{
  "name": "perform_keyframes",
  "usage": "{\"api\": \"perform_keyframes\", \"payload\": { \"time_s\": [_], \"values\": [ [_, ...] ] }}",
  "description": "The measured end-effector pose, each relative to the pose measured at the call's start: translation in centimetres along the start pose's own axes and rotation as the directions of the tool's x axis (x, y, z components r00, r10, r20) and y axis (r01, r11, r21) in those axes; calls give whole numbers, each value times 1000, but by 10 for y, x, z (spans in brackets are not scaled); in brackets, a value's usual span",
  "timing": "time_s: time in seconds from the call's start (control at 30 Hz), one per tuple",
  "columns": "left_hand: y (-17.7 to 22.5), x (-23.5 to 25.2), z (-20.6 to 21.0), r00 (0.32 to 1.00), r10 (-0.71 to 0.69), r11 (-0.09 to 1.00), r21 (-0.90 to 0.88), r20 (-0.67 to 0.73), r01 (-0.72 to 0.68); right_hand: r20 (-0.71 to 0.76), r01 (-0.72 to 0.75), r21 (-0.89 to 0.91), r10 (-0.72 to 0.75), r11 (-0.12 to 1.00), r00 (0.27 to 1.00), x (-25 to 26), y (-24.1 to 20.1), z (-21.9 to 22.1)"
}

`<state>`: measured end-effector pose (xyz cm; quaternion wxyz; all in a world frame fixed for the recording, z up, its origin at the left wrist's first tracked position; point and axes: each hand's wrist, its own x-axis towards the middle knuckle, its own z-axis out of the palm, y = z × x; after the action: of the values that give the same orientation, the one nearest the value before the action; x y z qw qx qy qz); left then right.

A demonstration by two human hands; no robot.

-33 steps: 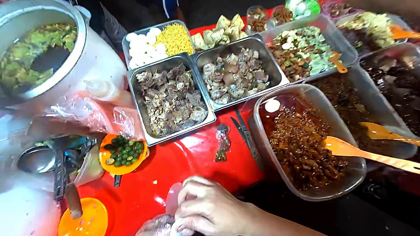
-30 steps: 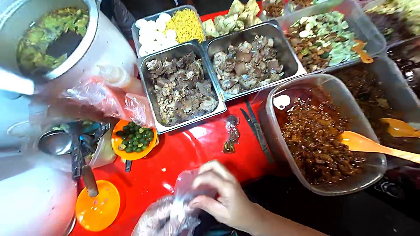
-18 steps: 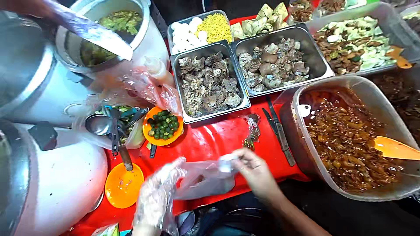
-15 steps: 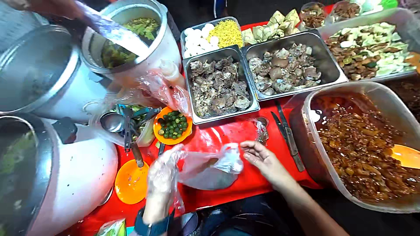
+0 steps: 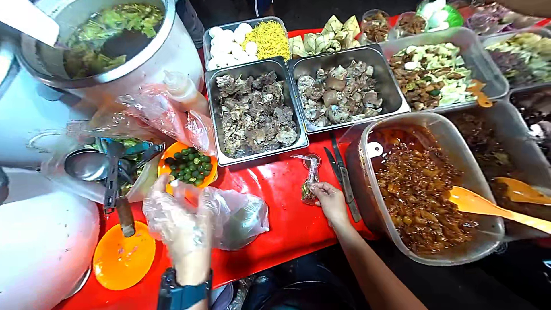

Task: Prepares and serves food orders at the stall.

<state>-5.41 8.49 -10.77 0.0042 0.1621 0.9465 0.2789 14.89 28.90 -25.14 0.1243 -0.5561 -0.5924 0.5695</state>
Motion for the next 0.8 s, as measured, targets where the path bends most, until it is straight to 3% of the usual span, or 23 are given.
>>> {"api": "perform_keyframes", "payload": {
  "time_s": [0.07, 0.1, 0.13, 0.2, 0.27, 0.3, 0.43, 0.53, 0.63, 0.73, 0.8],
  "values": [
    [24, -22, 24, 984, 175, 981, -78, -20, -176, 13, 16, 28, -16, 999, 1000, -4, -4, -1],
    [36, -36, 46, 976, 209, 970, -138, 60, -200, 32, 41, 26, -42, 999, 999, -6, -4, 1],
    [45, -47, 73, 957, 208, 964, -211, 203, -164, 61, 71, 24, -72, 997, 996, -7, -3, 2],
    [50, -59, 127, 814, 100, 964, -258, 572, 62, 129, 104, 1, -104, 995, 986, -9, 5, 8],
    [50, -60, 163, 647, -49, 953, -158, 760, 257, 158, 94, -35, -87, 995, 984, -9, 18, 14],
    [48, -60, 174, 606, -87, 950, -118, 791, 289, 153, 73, -45, -66, 996, 986, -10, 25, 15],
    [34, -70, 198, 632, -32, 939, -194, 775, 285, 115, 61, -118, -47, 991, 992, -11, 35, 16],
    [30, -81, 208, 634, -24, 894, -267, 773, 360, 80, 62, -216, -46, 974, 996, -12, 27, 20],
    [36, -88, 211, 648, -82, 845, -291, 757, 447, 43, 79, -315, -69, 946, 997, -14, 17, 27],
    [40, -97, 217, 712, -190, 718, -399, 676, 571, 27, 80, -311, -75, 947, 997, -12, 14, 33],
    [41, -102, 222, 720, -220, 693, -414, 658, 590, 15, 69, -311, -68, 948, 998, -11, 11, 33]
  ]
}}
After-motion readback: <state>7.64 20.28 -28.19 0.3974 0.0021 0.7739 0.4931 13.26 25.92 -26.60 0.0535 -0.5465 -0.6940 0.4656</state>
